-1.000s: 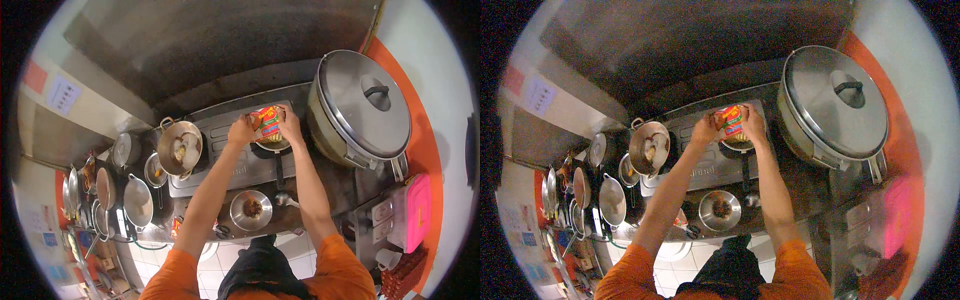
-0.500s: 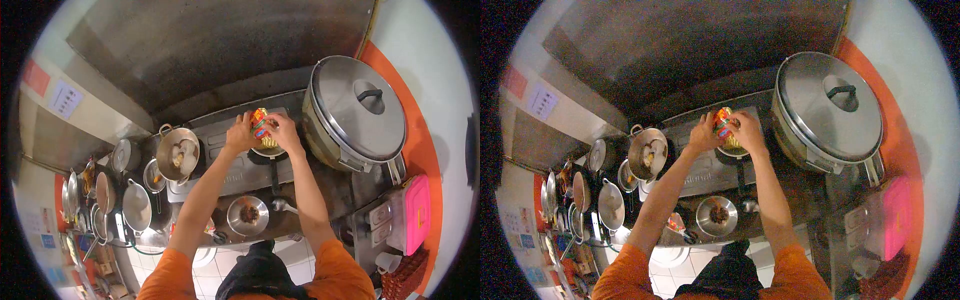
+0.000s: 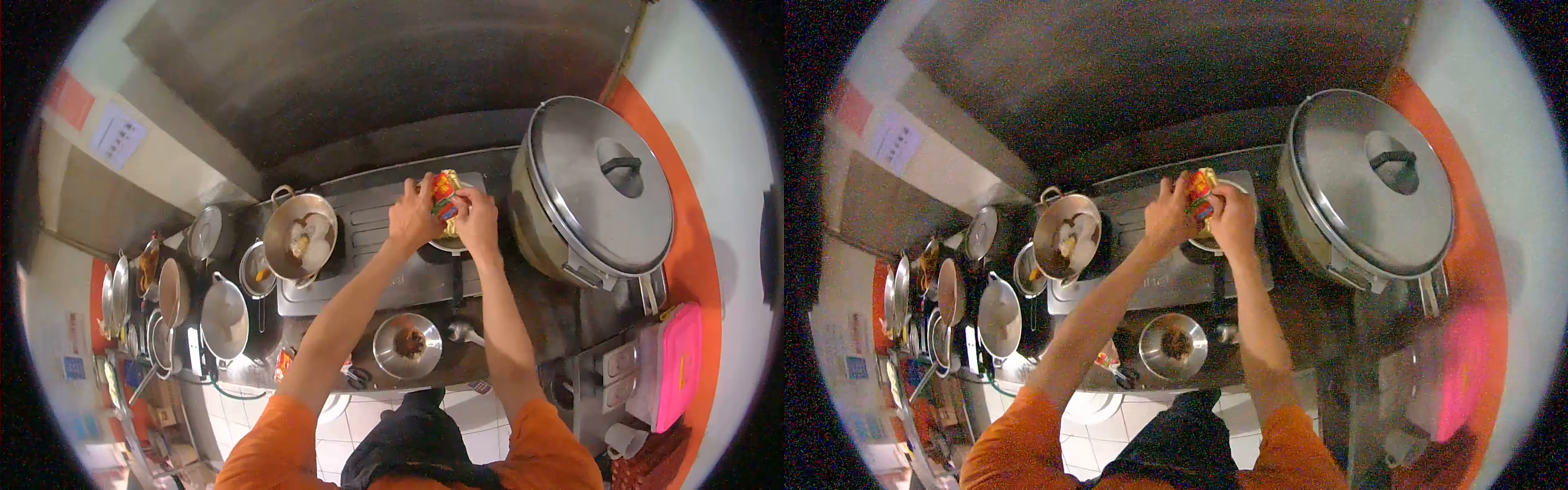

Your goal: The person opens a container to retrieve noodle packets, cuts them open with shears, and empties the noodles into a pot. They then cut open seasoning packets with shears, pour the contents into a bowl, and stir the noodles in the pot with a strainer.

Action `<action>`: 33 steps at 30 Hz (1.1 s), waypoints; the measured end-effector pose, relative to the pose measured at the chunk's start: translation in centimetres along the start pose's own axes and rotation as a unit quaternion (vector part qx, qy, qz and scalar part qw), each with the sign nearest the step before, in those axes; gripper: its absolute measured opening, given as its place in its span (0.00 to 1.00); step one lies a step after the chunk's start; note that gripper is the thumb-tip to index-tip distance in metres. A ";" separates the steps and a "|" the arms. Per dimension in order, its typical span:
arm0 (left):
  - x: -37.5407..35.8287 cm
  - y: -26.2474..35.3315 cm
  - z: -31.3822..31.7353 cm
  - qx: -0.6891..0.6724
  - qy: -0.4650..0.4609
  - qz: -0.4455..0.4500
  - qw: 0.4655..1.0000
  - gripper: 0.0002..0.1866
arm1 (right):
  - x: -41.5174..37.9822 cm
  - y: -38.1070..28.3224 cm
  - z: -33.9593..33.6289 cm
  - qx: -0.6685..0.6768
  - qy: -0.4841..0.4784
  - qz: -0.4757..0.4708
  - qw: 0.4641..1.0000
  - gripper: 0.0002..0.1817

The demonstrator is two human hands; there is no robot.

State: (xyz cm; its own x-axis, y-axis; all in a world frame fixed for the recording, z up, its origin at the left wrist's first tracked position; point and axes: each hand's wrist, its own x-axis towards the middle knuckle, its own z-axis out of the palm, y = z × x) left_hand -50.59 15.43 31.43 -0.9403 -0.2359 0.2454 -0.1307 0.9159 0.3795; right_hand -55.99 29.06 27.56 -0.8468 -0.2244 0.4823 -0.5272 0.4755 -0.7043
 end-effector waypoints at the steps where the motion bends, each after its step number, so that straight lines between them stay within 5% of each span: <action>1: 0.0 -0.1 -0.2 0.002 -0.015 -0.004 1.000 0.45 | -0.4 -0.1 -0.1 -0.045 -0.025 -0.019 0.998 0.10; 3: 0.0 -0.4 0.0 -0.001 -0.018 -0.023 1.000 0.47 | -0.9 -0.2 -0.3 -0.101 -0.061 -0.054 0.991 0.11; 6: 0.6 -1.7 0.2 -0.033 -0.030 -0.122 0.992 0.49 | -1.6 0.9 -1.2 -0.029 -0.240 -0.074 0.967 0.11; 9: 1.4 -2.6 0.4 -0.030 -0.053 -0.056 0.997 0.51 | -2.6 2.4 0.0 0.050 -0.164 -0.038 0.985 0.17; 12: 1.6 -2.4 0.1 -0.045 -0.072 -0.039 0.996 0.52 | -1.2 -0.9 -2.2 0.133 -0.076 0.160 0.975 0.22; 13: 1.5 -2.7 0.6 -0.062 -0.064 -0.042 0.995 0.53 | -1.0 -0.8 -2.1 0.098 -0.103 0.162 0.976 0.25; 16: 1.0 -2.4 1.7 -0.102 -0.063 -0.003 0.993 0.56 | -0.9 0.7 0.3 0.105 0.065 0.070 0.990 0.26; 19: 0.4 -2.1 2.3 -0.112 -0.097 0.034 0.988 0.57 | 0.4 1.9 1.0 0.344 0.042 0.205 0.915 0.26; 22: 0.2 -2.6 3.2 -0.106 -0.121 0.068 0.985 0.60 | 1.3 3.0 0.6 0.160 -0.100 0.169 0.967 0.26; 25: 0.7 -4.2 3.8 -0.129 -0.150 0.083 0.977 0.61 | 2.4 3.4 0.4 0.070 -0.143 0.154 0.975 0.26; 30: 0.9 -3.2 1.4 -0.056 -0.172 0.093 0.979 0.56 | 3.1 2.8 0.1 0.048 -0.090 0.098 0.990 0.24; 33: 1.2 -3.4 2.8 -0.062 -0.170 -0.004 0.984 0.50 | 2.9 4.6 1.7 0.029 -0.058 0.105 0.992 0.24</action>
State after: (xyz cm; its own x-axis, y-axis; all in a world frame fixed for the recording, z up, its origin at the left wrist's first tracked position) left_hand -52.18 12.94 27.95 -0.9929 -0.1017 -0.0624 -0.1193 0.8632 0.4906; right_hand -60.99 29.18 24.79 -0.9392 -0.2237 0.2606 -0.3384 0.4725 -0.8138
